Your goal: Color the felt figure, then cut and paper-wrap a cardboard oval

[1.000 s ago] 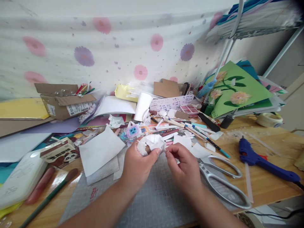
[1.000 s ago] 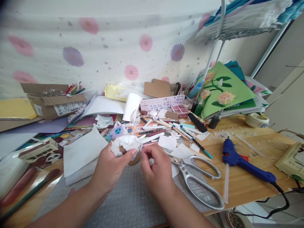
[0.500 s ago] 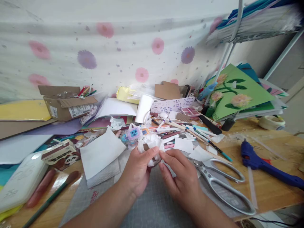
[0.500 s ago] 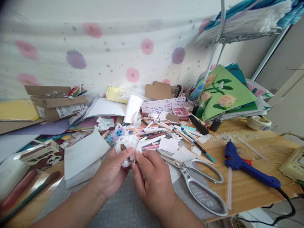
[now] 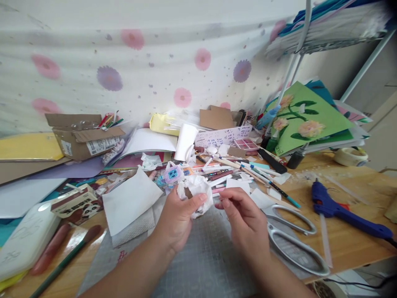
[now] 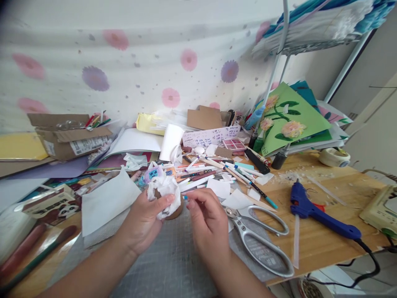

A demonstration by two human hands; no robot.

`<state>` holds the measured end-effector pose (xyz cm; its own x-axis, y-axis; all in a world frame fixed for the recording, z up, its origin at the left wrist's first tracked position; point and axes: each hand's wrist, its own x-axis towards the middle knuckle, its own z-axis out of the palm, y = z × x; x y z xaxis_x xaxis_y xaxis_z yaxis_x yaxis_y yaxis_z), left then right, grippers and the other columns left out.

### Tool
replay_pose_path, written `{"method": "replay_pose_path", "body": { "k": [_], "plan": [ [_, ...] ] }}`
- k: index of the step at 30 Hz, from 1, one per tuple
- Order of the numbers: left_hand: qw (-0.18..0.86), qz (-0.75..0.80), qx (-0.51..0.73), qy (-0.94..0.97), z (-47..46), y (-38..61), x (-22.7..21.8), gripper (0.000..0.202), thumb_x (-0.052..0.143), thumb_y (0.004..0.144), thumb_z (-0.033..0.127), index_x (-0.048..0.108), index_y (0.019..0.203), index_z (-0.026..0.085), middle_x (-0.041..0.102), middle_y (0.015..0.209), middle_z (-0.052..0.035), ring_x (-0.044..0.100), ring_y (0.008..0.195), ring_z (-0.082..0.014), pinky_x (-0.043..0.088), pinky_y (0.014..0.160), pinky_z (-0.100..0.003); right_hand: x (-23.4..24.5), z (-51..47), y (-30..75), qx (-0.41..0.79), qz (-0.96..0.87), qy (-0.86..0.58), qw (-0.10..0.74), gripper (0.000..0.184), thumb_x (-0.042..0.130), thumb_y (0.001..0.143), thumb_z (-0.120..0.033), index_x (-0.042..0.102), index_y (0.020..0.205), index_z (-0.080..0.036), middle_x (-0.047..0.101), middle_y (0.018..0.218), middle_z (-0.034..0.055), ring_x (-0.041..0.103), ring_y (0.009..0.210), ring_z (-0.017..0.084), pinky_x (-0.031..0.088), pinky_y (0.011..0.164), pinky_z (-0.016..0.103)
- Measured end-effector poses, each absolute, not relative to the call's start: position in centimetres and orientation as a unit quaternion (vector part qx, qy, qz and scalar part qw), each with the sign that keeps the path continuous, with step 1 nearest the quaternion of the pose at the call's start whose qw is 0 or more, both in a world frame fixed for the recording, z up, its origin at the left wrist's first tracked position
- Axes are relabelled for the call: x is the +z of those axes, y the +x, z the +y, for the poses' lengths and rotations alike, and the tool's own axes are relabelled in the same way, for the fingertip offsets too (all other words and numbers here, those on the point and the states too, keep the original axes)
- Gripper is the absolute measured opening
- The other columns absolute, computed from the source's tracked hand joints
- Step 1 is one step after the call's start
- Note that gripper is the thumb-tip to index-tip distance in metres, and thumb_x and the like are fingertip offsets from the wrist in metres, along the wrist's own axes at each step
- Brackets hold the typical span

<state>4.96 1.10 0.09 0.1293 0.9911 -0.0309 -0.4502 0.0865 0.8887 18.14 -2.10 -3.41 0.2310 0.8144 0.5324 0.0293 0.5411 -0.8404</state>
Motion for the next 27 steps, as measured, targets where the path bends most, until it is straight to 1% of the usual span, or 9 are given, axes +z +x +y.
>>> {"method": "replay_pose_path", "body": {
  "k": [6, 9, 12, 15, 18, 22, 24, 26, 27],
  "plan": [
    [0.632, 0.351, 0.550, 0.418, 1.2, 4.9, -0.4, 0.052, 0.079, 0.068, 0.016, 0.057, 0.115, 0.017, 0.071, 0.105, -0.0076, 0.066, 0.096, -0.0213, 0.051, 0.084, -0.032, -3.2, -1.4, 18.1, 0.356, -0.533, -0.375, 0.670, 0.018, 0.062, 0.086, -0.020, 0.073, 0.095, -0.030, 0.065, 0.081, -0.0009, 0.059, 0.074, 0.014, 0.047, 0.069, 0.028],
    [0.588, 0.394, 0.558, 0.434, 1.3, 4.7, -0.6, 0.052, 0.081, 0.066, 0.019, 0.055, 0.111, 0.018, 0.071, 0.100, -0.0045, 0.066, 0.089, -0.0176, 0.052, 0.079, -0.028, -3.1, -1.2, 18.0, 0.486, -0.423, -0.379, 0.664, 0.007, 0.069, 0.080, -0.028, 0.073, 0.085, -0.025, 0.065, 0.075, -0.0016, 0.058, 0.066, 0.012, 0.048, 0.064, 0.027],
    [0.593, 0.412, 0.527, 0.448, 1.3, 4.6, -0.8, 0.055, 0.082, 0.067, 0.025, 0.051, 0.112, 0.021, 0.069, 0.098, -0.0020, 0.065, 0.084, -0.0160, 0.051, 0.075, -0.027, -2.7, -1.0, 17.9, 0.581, -0.341, -0.370, 0.640, 0.020, 0.074, 0.072, -0.036, 0.067, 0.084, -0.022, 0.061, 0.070, -0.0027, 0.056, 0.059, 0.012, 0.048, 0.057, 0.026],
    [0.592, 0.420, 0.495, 0.478, 1.6, 4.6, -0.7, 0.048, 0.077, 0.071, 0.033, 0.051, 0.110, 0.021, 0.067, 0.100, -0.0037, 0.064, 0.086, -0.0180, 0.051, 0.073, -0.029, -2.7, -0.7, 18.1, 0.575, -0.344, -0.388, 0.633, 0.027, 0.076, 0.068, -0.037, 0.063, 0.085, -0.020, 0.061, 0.070, -0.0020, 0.056, 0.059, 0.013, 0.048, 0.057, 0.028],
    [0.498, 0.471, 0.522, 0.508, 2.1, 3.8, -0.5, 0.034, 0.065, 0.078, 0.043, 0.055, 0.100, 0.020, 0.062, 0.099, -0.0044, 0.060, 0.089, -0.0195, 0.048, 0.075, -0.031, -3.2, -0.7, 19.0, 0.531, -0.360, -0.418, 0.643, 0.025, 0.076, 0.068, -0.033, 0.064, 0.086, -0.020, 0.062, 0.075, -0.0005, 0.057, 0.068, 0.016, 0.046, 0.063, 0.029],
    [0.407, 0.519, 0.528, 0.535, 1.4, 1.9, 0.1, 0.032, 0.070, 0.077, 0.038, 0.059, 0.103, 0.024, 0.057, 0.107, -0.0028, 0.052, 0.103, -0.0199, 0.040, 0.086, -0.030, -3.8, -1.9, 20.7, 0.459, -0.396, -0.442, 0.662, 0.014, 0.077, 0.071, -0.027, 0.067, 0.079, -0.022, 0.061, 0.076, -0.0016, 0.053, 0.072, 0.015, 0.041, 0.068, 0.027],
    [0.356, 0.521, 0.504, 0.590, -0.1, 1.6, 0.6, 0.023, 0.066, 0.080, 0.036, 0.061, 0.100, 0.024, 0.059, 0.099, -0.0012, 0.053, 0.092, -0.0175, 0.041, 0.079, -0.028, -3.6, -2.9, 21.3, 0.449, -0.420, -0.434, 0.658, 0.009, 0.074, 0.074, -0.027, 0.067, 0.074, -0.022, 0.060, 0.072, -0.0020, 0.052, 0.069, 0.014, 0.040, 0.066, 0.027],
    [0.378, 0.491, 0.461, 0.636, -2.0, 1.9, 1.1, 0.013, 0.061, 0.085, 0.034, 0.061, 0.093, 0.023, 0.059, 0.082, 0.0012, 0.054, 0.075, -0.0147, 0.043, 0.069, -0.026, -3.0, -3.9, 21.5, 0.442, -0.455, -0.417, 0.650, 0.008, 0.074, 0.076, -0.026, 0.068, 0.072, -0.021, 0.061, 0.073, -0.0011, 0.053, 0.070, 0.015, 0.041, 0.067, 0.027],
    [0.385, 0.472, 0.444, 0.657, -3.0, 2.4, 1.3, 0.009, 0.060, 0.086, 0.031, 0.062, 0.089, 0.023, 0.060, 0.078, 0.0015, 0.055, 0.072, -0.0141, 0.043, 0.067, -0.025, -2.7, -4.4, 21.4, 0.444, -0.470, -0.402, 0.648, 0.007, 0.074, 0.076, -0.025, 0.069, 0.073, -0.022, 0.061, 0.075, -0.0010, 0.053, 0.072, 0.014, 0.041, 0.067, 0.026]
  ]
}}
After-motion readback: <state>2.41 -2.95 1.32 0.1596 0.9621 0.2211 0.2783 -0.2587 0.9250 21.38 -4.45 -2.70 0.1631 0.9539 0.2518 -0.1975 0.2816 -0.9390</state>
